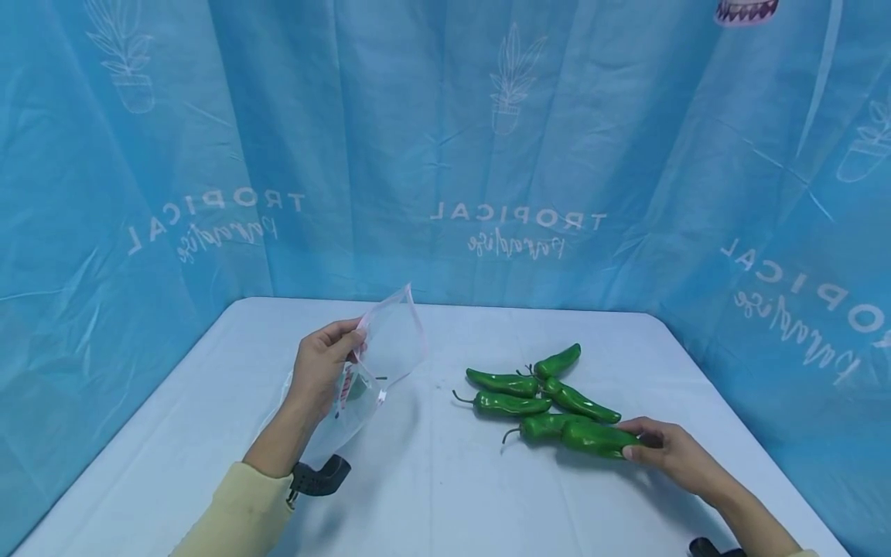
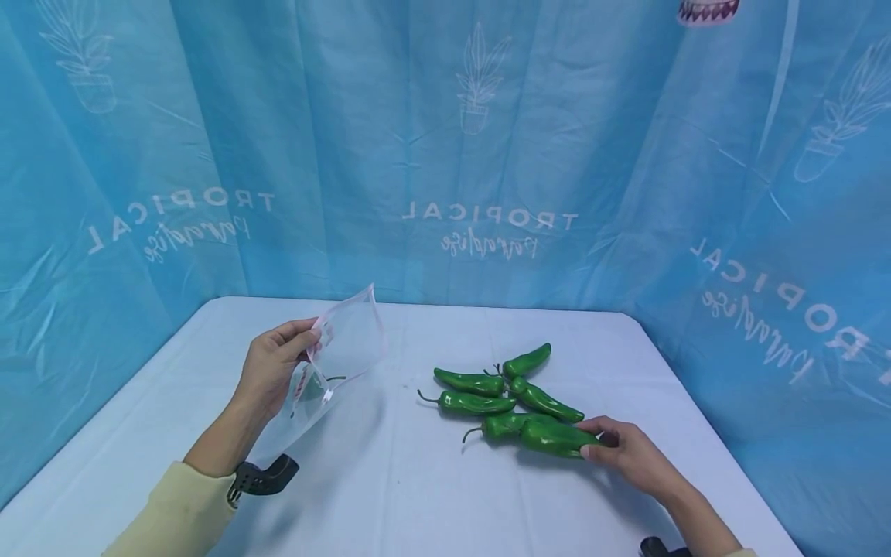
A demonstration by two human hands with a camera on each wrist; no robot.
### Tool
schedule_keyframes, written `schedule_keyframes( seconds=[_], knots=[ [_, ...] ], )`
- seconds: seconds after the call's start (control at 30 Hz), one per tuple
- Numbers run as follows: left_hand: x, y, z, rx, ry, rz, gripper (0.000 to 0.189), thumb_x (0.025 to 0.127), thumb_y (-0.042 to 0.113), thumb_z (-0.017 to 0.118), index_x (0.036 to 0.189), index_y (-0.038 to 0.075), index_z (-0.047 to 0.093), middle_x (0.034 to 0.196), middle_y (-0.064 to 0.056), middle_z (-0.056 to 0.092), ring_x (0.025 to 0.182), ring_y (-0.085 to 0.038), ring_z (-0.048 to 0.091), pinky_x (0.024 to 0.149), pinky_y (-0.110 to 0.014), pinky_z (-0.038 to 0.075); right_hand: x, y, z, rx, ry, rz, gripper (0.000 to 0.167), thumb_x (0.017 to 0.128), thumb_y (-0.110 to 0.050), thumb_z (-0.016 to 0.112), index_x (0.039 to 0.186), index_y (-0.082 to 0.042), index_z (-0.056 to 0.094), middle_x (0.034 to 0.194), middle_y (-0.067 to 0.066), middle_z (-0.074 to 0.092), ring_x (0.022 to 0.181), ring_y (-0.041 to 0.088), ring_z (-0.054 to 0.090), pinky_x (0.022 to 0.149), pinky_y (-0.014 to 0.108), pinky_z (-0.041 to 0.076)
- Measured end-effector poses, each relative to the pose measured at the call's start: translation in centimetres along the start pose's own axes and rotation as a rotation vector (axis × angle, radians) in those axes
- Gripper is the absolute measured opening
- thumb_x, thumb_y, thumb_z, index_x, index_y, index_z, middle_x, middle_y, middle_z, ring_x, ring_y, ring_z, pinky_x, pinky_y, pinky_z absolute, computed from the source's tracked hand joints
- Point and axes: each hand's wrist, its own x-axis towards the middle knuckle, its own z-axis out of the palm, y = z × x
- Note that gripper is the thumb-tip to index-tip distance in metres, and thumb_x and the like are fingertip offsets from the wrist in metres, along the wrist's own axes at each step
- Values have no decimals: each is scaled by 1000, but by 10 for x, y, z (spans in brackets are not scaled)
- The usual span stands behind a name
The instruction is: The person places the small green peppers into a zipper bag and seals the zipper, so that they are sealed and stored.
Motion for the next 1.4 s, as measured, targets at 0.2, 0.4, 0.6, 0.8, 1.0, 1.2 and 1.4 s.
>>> schedule_keyframes(
  seconds=[0.2, 0.4, 0.6, 0.8, 1.0, 1.2, 1.4],
  knots=[
    [0, -1, 0, 4, -5, 2, 33, 92, 25, 59, 119, 7, 63, 96, -6, 65, 75, -10, 56, 79, -30, 44, 2, -15, 3, 11, 36, -37, 51, 81, -40, 70, 123, -11, 60, 122, 12, 61, 100, 18, 56, 77, 27, 49],
    [-1, 0, 1, -3, -11, -5, 33, 93, 26, 59, 119, 7, 63, 88, 2, 64, 75, -9, 56, 78, -28, 46, 5, -32, 6, 35, 67, -60, 53, 81, -41, 69, 124, -12, 59, 124, 11, 61, 104, 19, 59, 81, 30, 52],
    [0, -1, 1, -11, -15, -18, 33, 92, 26, 60, 119, 7, 63, 85, 5, 64, 75, -9, 56, 78, -27, 46, 8, -48, 9, 57, 85, -100, 50, 83, -41, 67, 124, -13, 59, 122, 9, 62, 105, 18, 59, 84, 36, 51],
    [0, 0, 2, -9, -14, -17, 33, 92, 26, 61, 118, 7, 63, 95, -7, 65, 75, -10, 56, 78, -27, 46, 13, -63, 12, 44, 110, -112, 51, 83, -45, 66, 124, -16, 59, 117, 7, 63, 98, 17, 59, 80, 33, 49],
    [1, 1, 3, -9, -16, -21, 32, 92, 25, 60, 119, 7, 63, 101, -11, 65, 76, -10, 56, 77, -26, 46, 18, -75, 15, 45, 138, -142, 49, 84, -42, 67, 124, -15, 59, 108, 8, 64, 90, 19, 57, 75, 36, 50],
    [1, 1, 4, -6, -15, -25, 31, 92, 24, 60, 118, 7, 63, 100, -10, 65, 75, -10, 56, 76, -26, 47, 23, -91, 19, 34, 154, -196, 49, 84, -44, 65, 125, -16, 59, 115, 9, 63, 97, 21, 58, 77, 32, 48],
    [2, 0, 5, -7, -16, -21, 31, 92, 24, 60, 118, 7, 63, 101, -13, 64, 75, -10, 56, 75, -26, 47, 29, -108, 23, 31, 167, -246, 48, 85, -42, 65, 124, -15, 59, 114, 8, 64, 98, 20, 58, 79, 32, 47]
  ],
)
